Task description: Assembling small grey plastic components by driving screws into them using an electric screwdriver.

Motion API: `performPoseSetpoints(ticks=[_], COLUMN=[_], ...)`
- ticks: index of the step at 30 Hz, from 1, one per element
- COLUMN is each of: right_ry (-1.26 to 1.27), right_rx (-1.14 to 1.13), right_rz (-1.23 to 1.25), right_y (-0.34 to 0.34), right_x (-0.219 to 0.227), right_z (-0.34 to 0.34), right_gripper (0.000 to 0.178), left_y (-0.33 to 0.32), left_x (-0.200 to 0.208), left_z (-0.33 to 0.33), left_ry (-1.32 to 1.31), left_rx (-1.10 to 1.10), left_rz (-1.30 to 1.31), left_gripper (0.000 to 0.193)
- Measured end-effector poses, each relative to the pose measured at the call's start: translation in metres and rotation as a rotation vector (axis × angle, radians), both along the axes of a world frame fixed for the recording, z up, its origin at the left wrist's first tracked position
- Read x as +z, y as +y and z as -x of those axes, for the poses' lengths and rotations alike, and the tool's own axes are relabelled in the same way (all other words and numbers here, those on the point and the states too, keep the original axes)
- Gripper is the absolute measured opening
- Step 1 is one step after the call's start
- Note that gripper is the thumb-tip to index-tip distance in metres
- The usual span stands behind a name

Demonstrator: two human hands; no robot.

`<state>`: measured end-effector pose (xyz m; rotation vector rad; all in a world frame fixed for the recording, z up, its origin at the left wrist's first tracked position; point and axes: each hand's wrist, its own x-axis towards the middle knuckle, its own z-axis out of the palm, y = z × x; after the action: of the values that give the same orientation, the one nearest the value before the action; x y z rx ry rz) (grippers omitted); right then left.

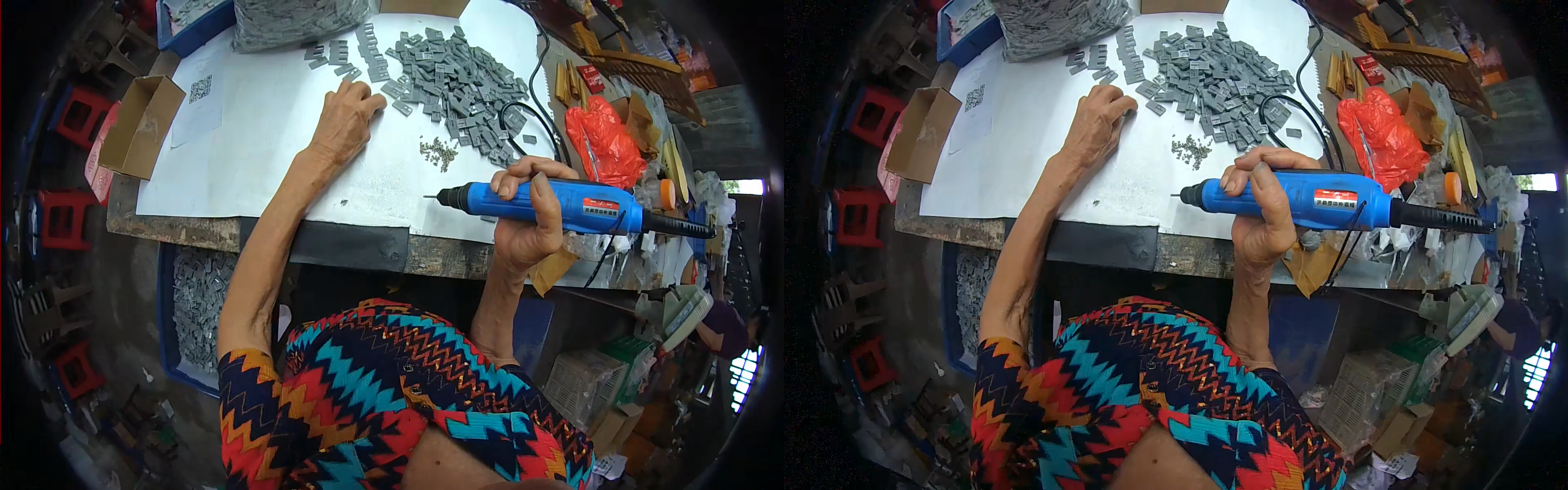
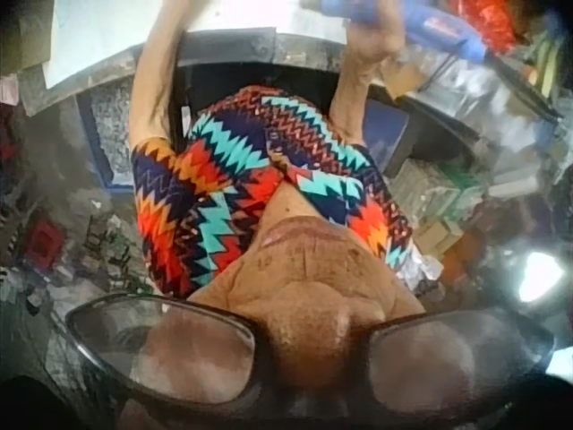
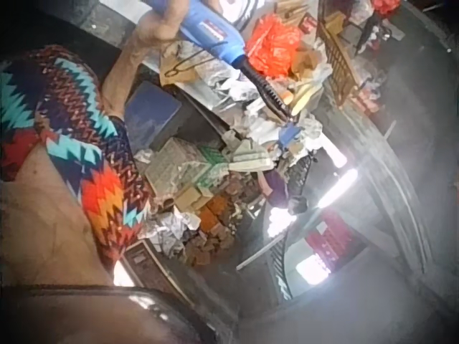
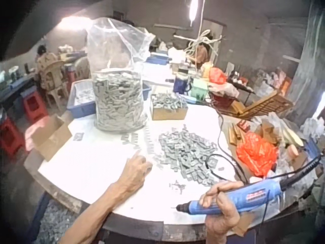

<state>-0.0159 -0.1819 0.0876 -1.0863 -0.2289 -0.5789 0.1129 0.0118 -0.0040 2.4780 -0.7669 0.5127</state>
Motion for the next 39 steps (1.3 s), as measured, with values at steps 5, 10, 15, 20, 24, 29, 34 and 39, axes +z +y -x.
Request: performPoseSetpoints(ticks=[5, 10, 15, 20, 24, 29, 34, 39], right_ry=[0.014, -0.005, 0.023, 0.033, 0.027, 0.08, 0.007, -0.021], right_rx=[-0.002, 0.001, -0.008, 0.006, 0.016, 0.015, 0.026, -0.021], right_rz=[-0.037, -0.02, -0.013, -0.008, 0.021, -0.011, 0.104, 0.139], right_y=[-0.002, -0.001, -0.002, 0.0, 0.004, 0.012, 0.026, 0.037], right_x=[-0.001, 0.002, 0.0, 0.001, 0.001, -0.001, 0.004, 0.002], right_z=[-0.001, 0.0, -0.002, -0.002, -0.006, -0.013, -0.022, -0.03], right_gripper=[0.019, 0.019, 0.019, 0.018, 0.017, 0.018, 0.017, 0.019], left_y=[-0.004, -0.005, -0.002, 0.001, -0.003, -0.006, -0.007, -0.007], left_x=[0.005, 0.001, 0.002, 0.012, 0.017, 0.016, 0.01, 0.005], left_z=[0.002, -0.001, 0.007, 0.039, 0.068, 0.088, 0.097, 0.098], left_ry=[0.059, 0.064, 0.09, 0.272, 0.368, 0.406, 0.315, 0.31], left_rx=[0.03, 0.072, 0.043, -0.039, -0.066, -0.099, -0.077, -0.063], left_rz=[0.108, 0.166, 0.185, 0.232, 0.281, 0.316, 0.349, 0.363], left_gripper=[0.015, 0.006, 0.006, 0.014, 0.022, 0.024, 0.024, 0.021])
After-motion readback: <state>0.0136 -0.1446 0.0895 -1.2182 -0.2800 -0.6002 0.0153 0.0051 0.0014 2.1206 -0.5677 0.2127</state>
